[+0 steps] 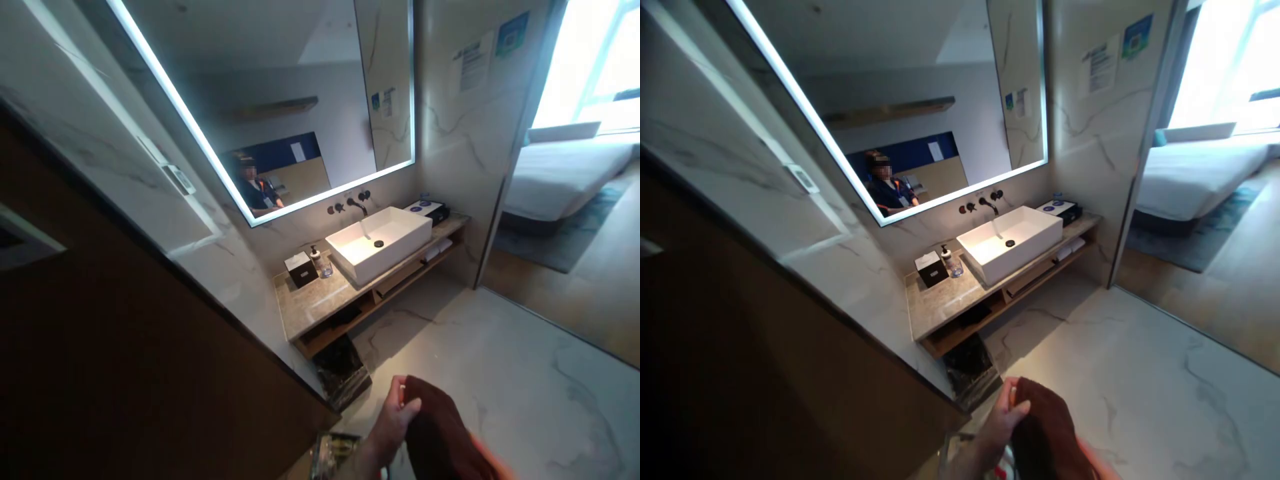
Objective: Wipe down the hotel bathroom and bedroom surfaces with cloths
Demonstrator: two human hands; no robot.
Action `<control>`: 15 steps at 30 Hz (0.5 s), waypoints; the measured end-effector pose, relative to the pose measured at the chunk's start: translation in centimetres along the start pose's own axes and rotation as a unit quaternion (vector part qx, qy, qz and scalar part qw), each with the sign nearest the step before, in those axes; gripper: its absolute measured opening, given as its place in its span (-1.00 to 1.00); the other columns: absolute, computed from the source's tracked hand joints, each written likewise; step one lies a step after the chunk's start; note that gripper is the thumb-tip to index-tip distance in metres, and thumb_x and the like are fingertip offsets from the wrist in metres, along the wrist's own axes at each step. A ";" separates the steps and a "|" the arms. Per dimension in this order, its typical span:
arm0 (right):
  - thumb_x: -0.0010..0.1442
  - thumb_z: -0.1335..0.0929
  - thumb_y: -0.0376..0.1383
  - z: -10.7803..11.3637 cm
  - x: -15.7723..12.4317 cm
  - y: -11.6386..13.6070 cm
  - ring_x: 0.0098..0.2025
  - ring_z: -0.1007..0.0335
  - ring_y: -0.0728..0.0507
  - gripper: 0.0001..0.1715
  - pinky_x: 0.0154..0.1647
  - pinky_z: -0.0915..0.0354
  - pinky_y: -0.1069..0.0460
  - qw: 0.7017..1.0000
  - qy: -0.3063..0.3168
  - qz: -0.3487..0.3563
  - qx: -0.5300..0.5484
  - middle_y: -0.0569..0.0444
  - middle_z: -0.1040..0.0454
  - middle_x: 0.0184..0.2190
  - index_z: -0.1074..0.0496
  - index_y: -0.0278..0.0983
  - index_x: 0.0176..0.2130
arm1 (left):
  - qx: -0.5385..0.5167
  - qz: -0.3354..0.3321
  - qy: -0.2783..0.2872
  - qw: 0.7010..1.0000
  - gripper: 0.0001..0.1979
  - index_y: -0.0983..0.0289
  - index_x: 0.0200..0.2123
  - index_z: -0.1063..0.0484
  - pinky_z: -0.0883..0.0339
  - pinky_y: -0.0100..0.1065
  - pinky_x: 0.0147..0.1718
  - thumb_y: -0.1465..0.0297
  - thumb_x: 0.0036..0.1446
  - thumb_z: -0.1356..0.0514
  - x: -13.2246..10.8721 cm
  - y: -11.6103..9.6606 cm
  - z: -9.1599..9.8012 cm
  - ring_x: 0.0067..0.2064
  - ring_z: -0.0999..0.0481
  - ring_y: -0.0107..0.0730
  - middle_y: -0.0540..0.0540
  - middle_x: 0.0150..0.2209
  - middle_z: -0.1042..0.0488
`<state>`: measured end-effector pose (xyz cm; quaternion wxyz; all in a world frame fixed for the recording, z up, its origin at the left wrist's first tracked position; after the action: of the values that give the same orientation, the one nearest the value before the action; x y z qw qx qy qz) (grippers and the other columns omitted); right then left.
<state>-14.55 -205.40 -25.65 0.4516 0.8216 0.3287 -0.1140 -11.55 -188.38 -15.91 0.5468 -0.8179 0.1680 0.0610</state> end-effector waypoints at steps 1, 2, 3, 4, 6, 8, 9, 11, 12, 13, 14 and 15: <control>-0.20 -0.49 0.09 0.4 -0.1 2.4 -0.02 -0.45 -0.35 -0.38 -0.06 -0.46 -0.15 1.000 -0.008 -0.011 0.020 -0.01 -0.54 -0.14 -0.49 -0.07 -0.14 | 0.008 0.004 -0.019 1.000 -0.53 0.26 -0.14 -0.21 -0.27 -0.35 -0.22 0.28 -0.07 -0.33 0.9 -0.4 0.1 -0.25 -0.48 -0.38 0.05 -0.25 -0.48; -0.19 -0.53 0.01 0.6 0.0 4.8 -0.06 -0.48 -0.34 -0.39 -0.07 -0.46 -0.14 0.999 -0.023 -0.016 0.035 -0.03 -0.55 -0.15 -0.47 -0.11 -0.13 | 0.020 0.012 -0.038 0.999 -0.54 0.26 -0.17 -0.21 -0.27 -0.36 -0.25 0.29 -0.09 -0.33 1.8 -0.5 0.3 -0.27 -0.48 -0.39 0.04 -0.27 -0.48; -0.18 -0.56 -0.07 0.6 0.4 7.2 -0.11 -0.50 -0.32 -0.37 -0.08 -0.46 -0.13 0.998 -0.042 -0.015 0.047 -0.05 -0.55 -0.17 -0.44 -0.17 -0.11 | 0.032 0.023 -0.057 0.998 -0.56 0.27 -0.19 -0.22 -0.25 -0.38 -0.29 0.29 -0.10 -0.33 2.7 -0.6 0.6 -0.30 -0.47 -0.41 0.02 -0.31 -0.47; -0.19 -0.58 -0.13 0.4 1.2 9.7 -0.16 -0.52 -0.31 -0.32 -0.10 -0.47 -0.13 0.996 -0.061 -0.009 0.062 -0.09 -0.56 -0.19 -0.40 -0.23 -0.08 | 0.042 0.035 -0.073 0.996 -0.57 0.27 -0.21 -0.23 -0.25 -0.39 -0.32 0.27 -0.11 -0.32 3.6 -0.6 1.0 -0.32 -0.46 -0.42 0.01 -0.34 -0.45; -0.17 -0.58 -0.16 -0.4 3.7 14.5 -0.23 -0.53 -0.30 -0.22 -0.18 -0.48 -0.12 0.995 -0.074 0.011 0.069 -0.13 -0.56 -0.21 -0.33 -0.29 -0.01 | 0.065 0.047 -0.101 0.992 -0.58 0.28 -0.22 -0.27 -0.25 -0.40 -0.36 0.24 -0.12 -0.32 5.4 -1.0 2.1 -0.32 -0.46 -0.40 0.01 -0.34 -0.43; -0.12 -0.56 -0.15 -1.6 7.1 19.6 -0.25 -0.53 -0.28 -0.23 -0.23 -0.48 -0.09 0.997 -0.060 0.037 0.037 -0.10 -0.56 -0.22 -0.30 -0.28 0.03 | 0.091 0.036 -0.122 0.988 -0.57 0.29 -0.19 -0.33 -0.28 -0.38 -0.34 0.21 -0.10 -0.32 7.3 -2.0 3.9 -0.25 -0.49 -0.37 0.06 -0.26 -0.44; -0.08 -0.54 -0.16 -2.2 9.0 22.4 -0.25 -0.53 -0.26 -0.26 -0.25 -0.48 -0.08 0.997 -0.055 0.052 0.008 -0.07 -0.56 -0.22 -0.31 -0.27 0.04 | 0.100 0.028 -0.133 0.986 -0.57 0.29 -0.19 -0.36 -0.29 -0.38 -0.33 0.19 -0.10 -0.32 8.3 -2.7 5.2 -0.23 -0.50 -0.36 0.09 -0.23 -0.45; -0.05 -0.52 -0.19 -3.7 13.2 28.8 -0.26 -0.53 -0.22 -0.33 -0.26 -0.48 -0.04 0.992 -0.048 0.100 -0.063 -0.01 -0.56 -0.23 -0.33 -0.23 0.04 | 0.100 0.013 -0.162 0.982 -0.57 0.30 -0.22 -0.39 -0.29 -0.40 -0.35 0.16 -0.10 -0.32 10.5 -4.3 8.6 -0.26 -0.51 -0.37 0.11 -0.24 -0.48; -0.05 -0.51 -0.20 -4.8 15.4 32.4 -0.27 -0.52 -0.20 -0.34 -0.27 -0.48 -0.03 0.985 -0.049 0.133 -0.098 0.01 -0.56 -0.24 -0.35 -0.22 0.03 | 0.091 0.007 -0.178 0.980 -0.57 0.30 -0.23 -0.39 -0.29 -0.40 -0.38 0.13 -0.10 -0.32 11.9 -5.1 10.6 -0.30 -0.51 -0.38 0.11 -0.28 -0.49; -0.05 -0.50 -0.19 -6.0 17.8 36.0 -0.29 -0.51 -0.19 -0.35 -0.29 -0.47 -0.03 0.975 -0.046 0.170 -0.133 0.02 -0.55 -0.25 -0.36 -0.22 0.03 | 0.079 0.001 -0.196 0.977 -0.56 0.30 -0.24 -0.39 -0.29 -0.40 -0.40 0.12 -0.11 -0.32 13.3 -5.9 12.7 -0.34 -0.51 -0.39 0.09 -0.32 -0.49; -0.06 -0.49 -0.17 -7.4 20.2 39.7 -0.31 -0.50 -0.19 -0.36 -0.31 -0.46 -0.03 0.962 -0.043 0.211 -0.166 0.02 -0.55 -0.27 -0.37 -0.23 0.02 | 0.070 -0.006 -0.220 0.973 -0.56 0.29 -0.25 -0.39 -0.29 -0.41 -0.42 0.11 -0.11 -0.32 14.9 -6.9 15.0 -0.37 -0.50 -0.41 0.08 -0.35 -0.50; -0.06 -0.48 -0.14 -8.9 22.8 43.3 -0.32 -0.49 -0.18 -0.36 -0.32 -0.44 -0.02 0.945 -0.040 0.256 -0.198 0.02 -0.54 -0.28 -0.38 -0.24 0.01 | 0.064 -0.014 -0.245 0.967 -0.56 0.29 -0.26 -0.40 -0.30 -0.41 -0.42 0.11 -0.11 -0.32 16.6 -7.9 17.2 -0.39 -0.50 -0.41 0.07 -0.37 -0.50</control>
<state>29.54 -204.42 -2.74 0.6318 0.7670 0.1049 0.0402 8.12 -173.40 -20.51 0.6230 -0.7438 0.0204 0.2413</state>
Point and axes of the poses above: each hand's wrist, its own x-axis towards the middle knuckle, its own z-axis out of the back of the hand, y = z × x, the point moved 3 cm from there along x, towards the middle knuckle
